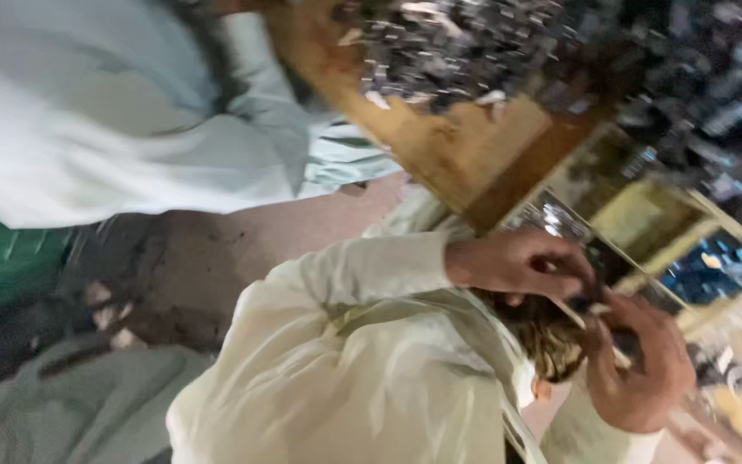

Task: The person assembles keychains by hand, picking small metal rings and blue plastic caps from a compartmentalized tray and attaching them to key blanks. The person repeatedly picks, aligns, and fastens components, then places the finished keychains into a pile on the table.

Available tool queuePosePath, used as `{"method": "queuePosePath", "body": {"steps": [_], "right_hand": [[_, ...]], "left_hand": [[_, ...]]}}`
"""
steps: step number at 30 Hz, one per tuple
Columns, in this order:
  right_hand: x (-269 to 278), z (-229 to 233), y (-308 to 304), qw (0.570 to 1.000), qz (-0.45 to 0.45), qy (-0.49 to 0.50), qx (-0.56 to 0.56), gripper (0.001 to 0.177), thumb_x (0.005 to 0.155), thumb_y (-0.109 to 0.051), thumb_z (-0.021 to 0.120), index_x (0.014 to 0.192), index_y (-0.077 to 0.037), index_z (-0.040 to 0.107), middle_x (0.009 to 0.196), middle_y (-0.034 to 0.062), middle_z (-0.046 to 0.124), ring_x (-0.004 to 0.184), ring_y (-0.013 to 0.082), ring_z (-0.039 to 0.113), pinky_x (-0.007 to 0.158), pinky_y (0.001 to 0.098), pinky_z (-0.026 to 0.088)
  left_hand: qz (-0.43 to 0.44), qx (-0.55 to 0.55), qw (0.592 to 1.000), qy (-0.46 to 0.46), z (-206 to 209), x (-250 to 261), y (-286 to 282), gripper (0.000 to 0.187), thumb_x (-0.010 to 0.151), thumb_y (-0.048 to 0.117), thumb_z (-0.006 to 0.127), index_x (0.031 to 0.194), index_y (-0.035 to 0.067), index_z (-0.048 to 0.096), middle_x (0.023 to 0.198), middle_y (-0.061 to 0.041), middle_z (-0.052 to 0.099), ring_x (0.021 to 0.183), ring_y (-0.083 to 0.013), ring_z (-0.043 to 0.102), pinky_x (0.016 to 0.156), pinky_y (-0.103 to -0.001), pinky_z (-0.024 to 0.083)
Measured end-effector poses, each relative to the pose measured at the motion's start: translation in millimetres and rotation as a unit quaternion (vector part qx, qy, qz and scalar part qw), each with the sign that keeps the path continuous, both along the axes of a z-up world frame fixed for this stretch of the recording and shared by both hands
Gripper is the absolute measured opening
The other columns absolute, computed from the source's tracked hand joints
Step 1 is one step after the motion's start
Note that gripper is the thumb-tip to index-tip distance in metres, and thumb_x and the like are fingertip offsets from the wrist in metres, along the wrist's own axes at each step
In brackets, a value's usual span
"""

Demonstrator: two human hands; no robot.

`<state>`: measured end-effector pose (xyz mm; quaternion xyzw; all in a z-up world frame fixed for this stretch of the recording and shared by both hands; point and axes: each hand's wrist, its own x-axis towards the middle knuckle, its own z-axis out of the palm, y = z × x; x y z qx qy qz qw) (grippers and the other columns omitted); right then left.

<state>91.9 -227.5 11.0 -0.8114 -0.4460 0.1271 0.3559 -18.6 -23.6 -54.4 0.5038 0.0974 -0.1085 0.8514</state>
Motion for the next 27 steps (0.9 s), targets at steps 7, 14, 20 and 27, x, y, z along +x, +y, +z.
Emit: {"method": "queuePosePath", "body": {"steps": [7, 14, 20, 27], "right_hand": [[28, 20, 35, 0.989, -0.078, -0.083, -0.094, 0.011, 0.101, -0.01, 0.083, 0.11, -0.012, 0.077, 0.105, 0.0069, 0.074, 0.091, 0.0237, 0.071, 0.077, 0.0349, 0.057], [51, -6, 99, 0.975, -0.065, -0.197, -0.083, 0.013, 0.098, -0.022, 0.084, 0.109, -0.018, 0.078, 0.107, 0.0014, 0.071, 0.092, 0.0228, 0.069, 0.073, 0.0375, 0.056], [44, -40, 126, 0.95, -0.084, -0.278, -0.112, 0.017, 0.099, -0.019, 0.079, 0.115, -0.022, 0.077, 0.104, 0.0003, 0.063, 0.091, 0.0208, 0.067, 0.065, 0.0351, 0.055], [51, -41, 123, 0.948, -0.044, -0.299, -0.094, 0.028, 0.09, -0.009, 0.074, 0.113, -0.024, 0.076, 0.107, -0.0036, 0.064, 0.093, 0.0183, 0.067, 0.069, 0.0336, 0.057]], "left_hand": [[0.093, 0.164, 0.982, 0.001, 19, -16, 25, 0.022, 0.1, 0.022, 0.072, 0.114, 0.007, 0.066, 0.1, 0.003, 0.064, 0.085, -0.003, 0.054, 0.076, -0.023, 0.048], [0.157, 0.23, 0.96, 0.038, 34, -9, 31, 0.016, 0.095, 0.014, 0.07, 0.108, 0.007, 0.065, 0.086, 0.005, 0.059, 0.07, -0.002, 0.044, 0.063, -0.02, 0.04], [0.166, 0.23, 0.958, 0.035, 28, -12, 36, 0.015, 0.097, 0.015, 0.071, 0.108, 0.009, 0.063, 0.084, 0.008, 0.055, 0.071, 0.0002, 0.042, 0.062, -0.019, 0.038], [0.167, 0.206, 0.964, 0.011, 27, -5, 43, 0.015, 0.099, 0.014, 0.07, 0.111, 0.008, 0.063, 0.086, 0.009, 0.056, 0.07, 0.001, 0.04, 0.062, -0.018, 0.036]]}}
